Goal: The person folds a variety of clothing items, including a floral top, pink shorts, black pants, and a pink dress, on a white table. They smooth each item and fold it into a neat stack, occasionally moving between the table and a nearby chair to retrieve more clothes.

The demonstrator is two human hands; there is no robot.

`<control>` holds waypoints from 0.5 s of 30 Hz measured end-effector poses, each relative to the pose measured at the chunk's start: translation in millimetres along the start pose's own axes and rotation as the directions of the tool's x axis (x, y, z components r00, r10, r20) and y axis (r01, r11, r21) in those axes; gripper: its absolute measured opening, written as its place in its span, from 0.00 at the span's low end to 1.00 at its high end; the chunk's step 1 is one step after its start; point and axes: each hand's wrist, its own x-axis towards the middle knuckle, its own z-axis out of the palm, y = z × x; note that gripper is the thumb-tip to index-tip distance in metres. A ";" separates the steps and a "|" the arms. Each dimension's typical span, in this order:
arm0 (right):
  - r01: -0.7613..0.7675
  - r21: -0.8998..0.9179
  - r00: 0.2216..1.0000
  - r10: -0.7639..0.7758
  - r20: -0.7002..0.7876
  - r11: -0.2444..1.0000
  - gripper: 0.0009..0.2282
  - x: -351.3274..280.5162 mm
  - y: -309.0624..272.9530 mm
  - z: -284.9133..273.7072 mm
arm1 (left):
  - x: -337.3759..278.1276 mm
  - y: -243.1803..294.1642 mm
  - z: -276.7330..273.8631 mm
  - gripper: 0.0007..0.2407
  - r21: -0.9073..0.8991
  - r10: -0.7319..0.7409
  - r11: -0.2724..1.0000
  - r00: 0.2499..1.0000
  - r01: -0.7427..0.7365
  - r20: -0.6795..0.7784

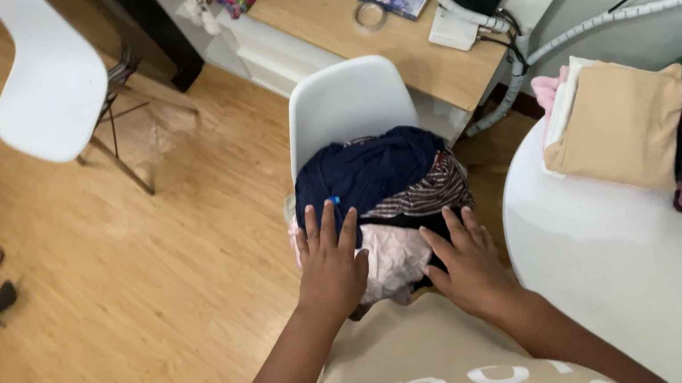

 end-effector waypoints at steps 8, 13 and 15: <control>-0.024 0.112 1.000 0.023 0.007 0.993 0.25 41.1 -13.4 42.0 | 43.9 -48.3 -7.0 0.29 -0.060 0.005 0.998 0.989 0.004 0.150; -0.049 0.117 0.999 0.049 0.004 0.992 0.23 70.5 -39.2 63.4 | 59.7 -73.7 -3.3 0.30 -0.079 0.043 0.997 0.974 -0.026 0.222; -0.080 0.143 0.997 0.078 0.020 0.987 0.23 84.6 -50.8 68.6 | 64.3 -83.5 1.2 0.30 -0.102 0.054 0.994 0.967 -0.029 0.249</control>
